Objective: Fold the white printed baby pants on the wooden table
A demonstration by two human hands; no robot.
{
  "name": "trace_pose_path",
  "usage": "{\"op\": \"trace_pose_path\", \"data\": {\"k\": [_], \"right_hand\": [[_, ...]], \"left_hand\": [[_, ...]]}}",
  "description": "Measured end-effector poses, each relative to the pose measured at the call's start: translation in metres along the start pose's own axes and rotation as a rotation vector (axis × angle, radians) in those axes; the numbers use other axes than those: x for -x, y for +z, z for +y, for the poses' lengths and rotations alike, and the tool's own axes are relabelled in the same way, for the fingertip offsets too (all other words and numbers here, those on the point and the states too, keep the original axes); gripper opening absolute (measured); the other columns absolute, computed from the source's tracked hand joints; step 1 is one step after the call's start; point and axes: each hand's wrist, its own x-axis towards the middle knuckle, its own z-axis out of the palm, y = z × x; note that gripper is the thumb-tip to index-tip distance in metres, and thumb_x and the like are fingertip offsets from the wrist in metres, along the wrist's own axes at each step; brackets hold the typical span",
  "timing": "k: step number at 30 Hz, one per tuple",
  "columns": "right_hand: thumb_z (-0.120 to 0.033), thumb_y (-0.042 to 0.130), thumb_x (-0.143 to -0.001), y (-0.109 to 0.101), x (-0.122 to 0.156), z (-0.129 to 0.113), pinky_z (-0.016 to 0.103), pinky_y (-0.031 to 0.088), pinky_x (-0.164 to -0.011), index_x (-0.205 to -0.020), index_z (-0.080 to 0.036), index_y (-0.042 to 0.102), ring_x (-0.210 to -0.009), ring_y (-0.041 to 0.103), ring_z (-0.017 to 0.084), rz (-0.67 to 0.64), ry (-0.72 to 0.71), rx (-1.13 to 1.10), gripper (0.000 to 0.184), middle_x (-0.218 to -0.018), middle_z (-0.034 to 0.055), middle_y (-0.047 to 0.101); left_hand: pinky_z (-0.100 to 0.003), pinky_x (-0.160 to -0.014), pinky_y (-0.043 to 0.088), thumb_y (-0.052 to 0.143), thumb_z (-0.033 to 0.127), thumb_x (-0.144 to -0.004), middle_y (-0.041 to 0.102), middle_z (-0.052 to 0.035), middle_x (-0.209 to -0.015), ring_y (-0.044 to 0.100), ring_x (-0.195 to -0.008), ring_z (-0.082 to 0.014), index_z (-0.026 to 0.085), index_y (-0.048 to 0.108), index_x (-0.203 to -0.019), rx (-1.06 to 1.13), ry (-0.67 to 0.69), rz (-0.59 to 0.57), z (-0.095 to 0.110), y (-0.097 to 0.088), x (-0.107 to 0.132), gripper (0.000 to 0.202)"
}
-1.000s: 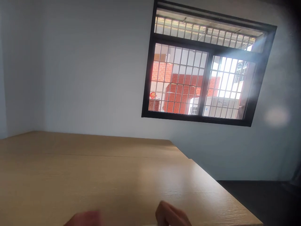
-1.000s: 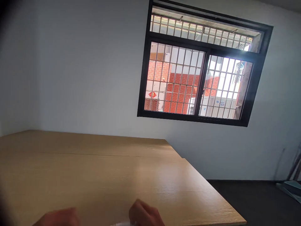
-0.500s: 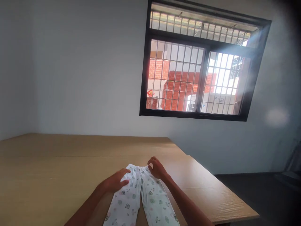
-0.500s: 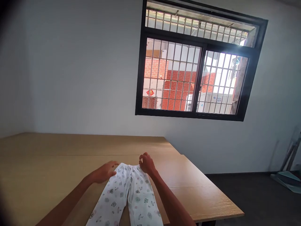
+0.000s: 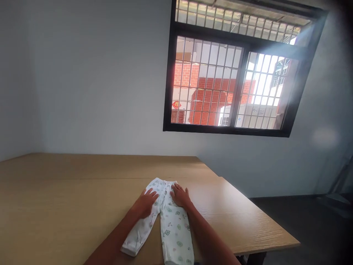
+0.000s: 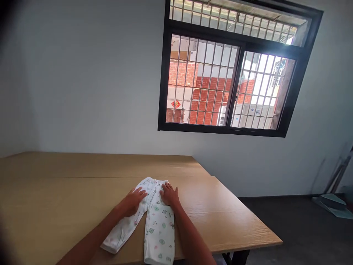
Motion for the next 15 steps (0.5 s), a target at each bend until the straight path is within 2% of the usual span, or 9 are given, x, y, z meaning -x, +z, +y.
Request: {"op": "trace_pose_path", "data": {"k": [3, 4, 5, 6, 7, 9, 11, 14, 15], "right_hand": [[-0.042, 0.034, -0.101, -0.001, -0.004, 0.003, 0.060, 0.008, -0.116, -0.150, -0.020, 0.037, -0.149, 0.015, 0.028, 0.013, 0.077, 0.007, 0.053, -0.161, 0.0086, 0.025], [-0.043, 0.035, -0.101, -0.002, -0.004, 0.005, 0.060, 0.009, -0.116, -0.150, -0.020, 0.037, -0.149, 0.015, 0.028, 0.017, 0.111, 0.011, 0.054, -0.161, 0.0085, 0.025], [-0.043, 0.035, -0.101, -0.004, -0.003, 0.009, 0.061, 0.010, -0.116, -0.150, -0.020, 0.036, -0.149, 0.015, 0.028, 0.020, 0.151, 0.016, 0.054, -0.162, 0.0091, 0.025], [-0.043, 0.034, -0.101, -0.007, -0.001, 0.013, 0.062, 0.011, -0.115, -0.150, -0.019, 0.036, -0.149, 0.015, 0.029, 0.022, 0.193, 0.023, 0.054, -0.162, 0.0103, 0.024], [-0.042, 0.033, -0.101, -0.010, 0.002, 0.017, 0.063, 0.012, -0.114, -0.150, -0.018, 0.036, -0.148, 0.016, 0.030, 0.025, 0.232, 0.032, 0.055, -0.161, 0.0119, 0.024], [-0.041, 0.030, -0.101, -0.018, 0.012, 0.026, 0.066, 0.015, -0.111, -0.149, -0.016, 0.037, -0.147, 0.019, 0.031, 0.031, 0.283, 0.054, 0.055, -0.161, 0.0145, 0.024], [-0.043, 0.030, -0.100, -0.026, 0.031, 0.032, 0.067, 0.017, -0.109, -0.148, -0.017, 0.039, -0.146, 0.022, 0.032, 0.038, 0.280, 0.080, 0.056, -0.159, 0.0156, 0.027], [-0.049, 0.038, -0.096, -0.033, 0.081, 0.030, 0.067, 0.018, -0.109, -0.147, -0.016, 0.042, -0.142, 0.027, 0.035, 0.047, 0.206, 0.114, 0.061, -0.155, 0.0169, 0.036], [-0.052, 0.040, -0.095, -0.034, 0.102, 0.028, 0.066, 0.017, -0.110, -0.147, -0.016, 0.043, -0.141, 0.029, 0.036, 0.053, 0.170, 0.121, 0.063, -0.153, 0.0173, 0.039]], "left_hand": [[-0.042, -0.117, 0.032, 0.042, 0.028, -0.095, 0.045, -0.0055, -0.149, 0.043, -0.135, -0.0245, 0.026, 0.040, -0.147, 0.076, 0.056, -0.034, 0.064, 0.031, 0.007, 0.052], [-0.043, -0.115, 0.035, 0.047, 0.035, -0.094, 0.044, -0.0046, -0.150, 0.044, -0.135, -0.0263, 0.029, 0.038, -0.148, 0.093, 0.068, -0.073, 0.082, 0.047, 0.011, 0.055], [-0.047, -0.115, 0.035, 0.060, 0.041, -0.088, 0.039, -0.0083, -0.152, 0.039, -0.138, -0.0318, 0.026, 0.038, -0.149, 0.100, 0.080, -0.125, 0.097, 0.064, 0.016, 0.067], [-0.054, -0.117, 0.029, 0.072, 0.044, -0.078, 0.029, -0.0142, -0.156, 0.028, -0.142, -0.0390, 0.019, 0.036, -0.150, 0.083, 0.074, -0.178, 0.106, 0.081, 0.021, 0.084], [-0.059, -0.119, 0.022, 0.080, 0.044, -0.071, 0.019, -0.0158, -0.158, 0.017, -0.145, -0.0416, 0.017, 0.031, -0.152, 0.046, 0.066, -0.213, 0.110, 0.094, 0.025, 0.099], [-0.064, -0.119, 0.011, 0.086, 0.035, -0.063, 0.008, -0.0144, -0.160, 0.005, -0.146, -0.0416, 0.017, 0.023, -0.154, -0.008, 0.071, -0.235, 0.106, 0.108, 0.032, 0.112], [-0.064, -0.119, 0.010, 0.082, 0.024, -0.064, 0.010, -0.0101, -0.160, 0.009, -0.147, -0.0379, 0.022, 0.022, -0.155, -0.015, 0.106, -0.250, 0.089, 0.100, 0.042, 0.109], [-0.060, -0.120, 0.015, 0.077, 0.014, -0.065, 0.029, -0.0043, -0.156, 0.023, -0.145, -0.0335, 0.031, 0.037, -0.149, 0.106, 0.158, -0.316, 0.059, 0.058, 0.074, 0.095], [-0.057, -0.120, 0.018, 0.076, 0.016, -0.069, 0.038, -0.0014, -0.152, 0.028, -0.143, -0.0315, 0.036, 0.045, -0.143, 0.197, 0.149, -0.295, 0.049, 0.042, 0.089, 0.083]]}}
